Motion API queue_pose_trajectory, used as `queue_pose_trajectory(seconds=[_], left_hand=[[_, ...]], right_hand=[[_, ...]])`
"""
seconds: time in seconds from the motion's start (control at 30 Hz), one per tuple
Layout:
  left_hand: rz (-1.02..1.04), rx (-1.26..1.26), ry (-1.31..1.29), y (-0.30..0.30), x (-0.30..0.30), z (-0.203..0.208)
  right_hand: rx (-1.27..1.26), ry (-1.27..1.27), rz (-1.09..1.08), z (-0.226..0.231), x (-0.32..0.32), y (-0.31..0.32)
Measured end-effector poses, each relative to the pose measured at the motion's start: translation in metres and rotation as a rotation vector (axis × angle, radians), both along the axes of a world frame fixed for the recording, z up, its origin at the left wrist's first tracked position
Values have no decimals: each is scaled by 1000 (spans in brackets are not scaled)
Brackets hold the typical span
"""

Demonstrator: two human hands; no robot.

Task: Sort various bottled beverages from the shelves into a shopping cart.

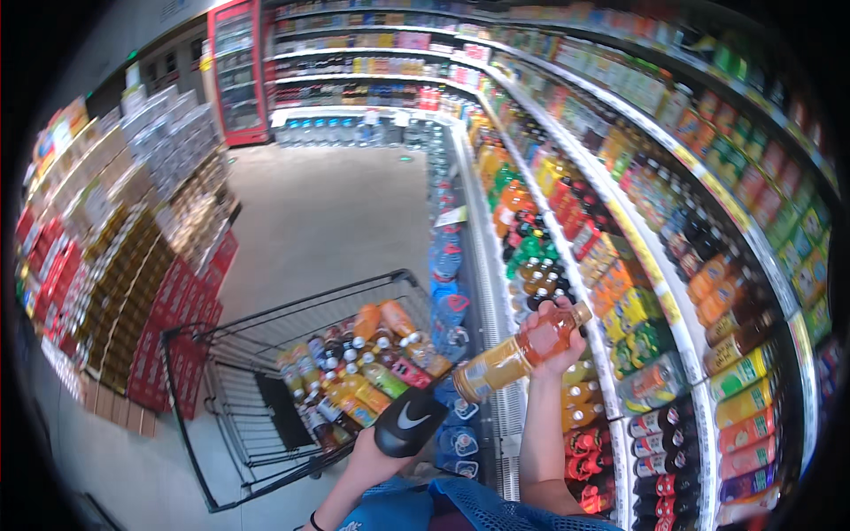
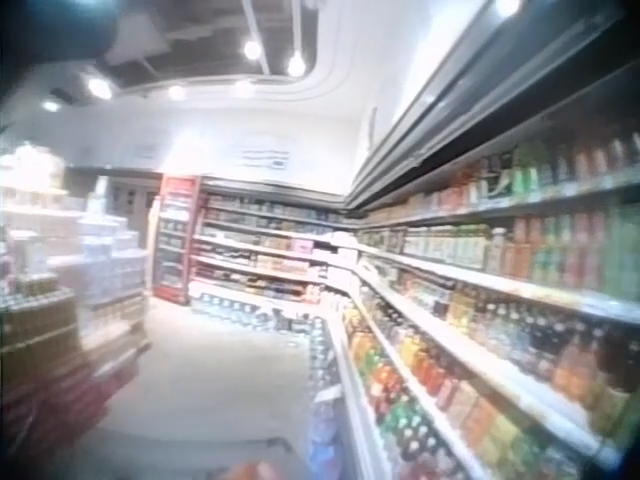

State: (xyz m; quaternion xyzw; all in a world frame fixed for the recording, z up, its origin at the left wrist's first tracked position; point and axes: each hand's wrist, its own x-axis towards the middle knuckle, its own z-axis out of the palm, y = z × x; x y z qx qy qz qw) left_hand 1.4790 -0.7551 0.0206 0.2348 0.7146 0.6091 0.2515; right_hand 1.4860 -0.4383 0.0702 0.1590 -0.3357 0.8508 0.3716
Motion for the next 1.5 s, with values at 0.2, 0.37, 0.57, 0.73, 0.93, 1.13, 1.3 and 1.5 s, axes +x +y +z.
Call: queue_pose_trajectory(seconds=[0.2, 0.37, 0.57, 0.73, 0.93, 1.13, 1.3, 1.5], left_hand=[[69, 105, 46, -52, -14, 15], [-62, 362, -864, -85, -34, -3], [244, 440, -839, -131, -49, -18], [659, 570, -752, -193, -54, -38], [891, 471, -648, -227, -45, -46], [955, 335, -685, -232, -20, -59], [988, 238, -742, -224, -6, -60], [970, 165, -696, -210, -3, -63]], right_hand=[[36, 66, 423, -13, -61, -83], [224, 54, 517, -9, -91, -137], [267, -543, 242, -28, -120, -199], [118, -1025, 195, -145, -163, -246], [265, -1112, 132, -267, -165, -339], [918, -1138, 128, -306, -152, -384], [1081, -1358, 86, -348, -172, -386], [1606, -1266, 600, -419, -152, -367]])
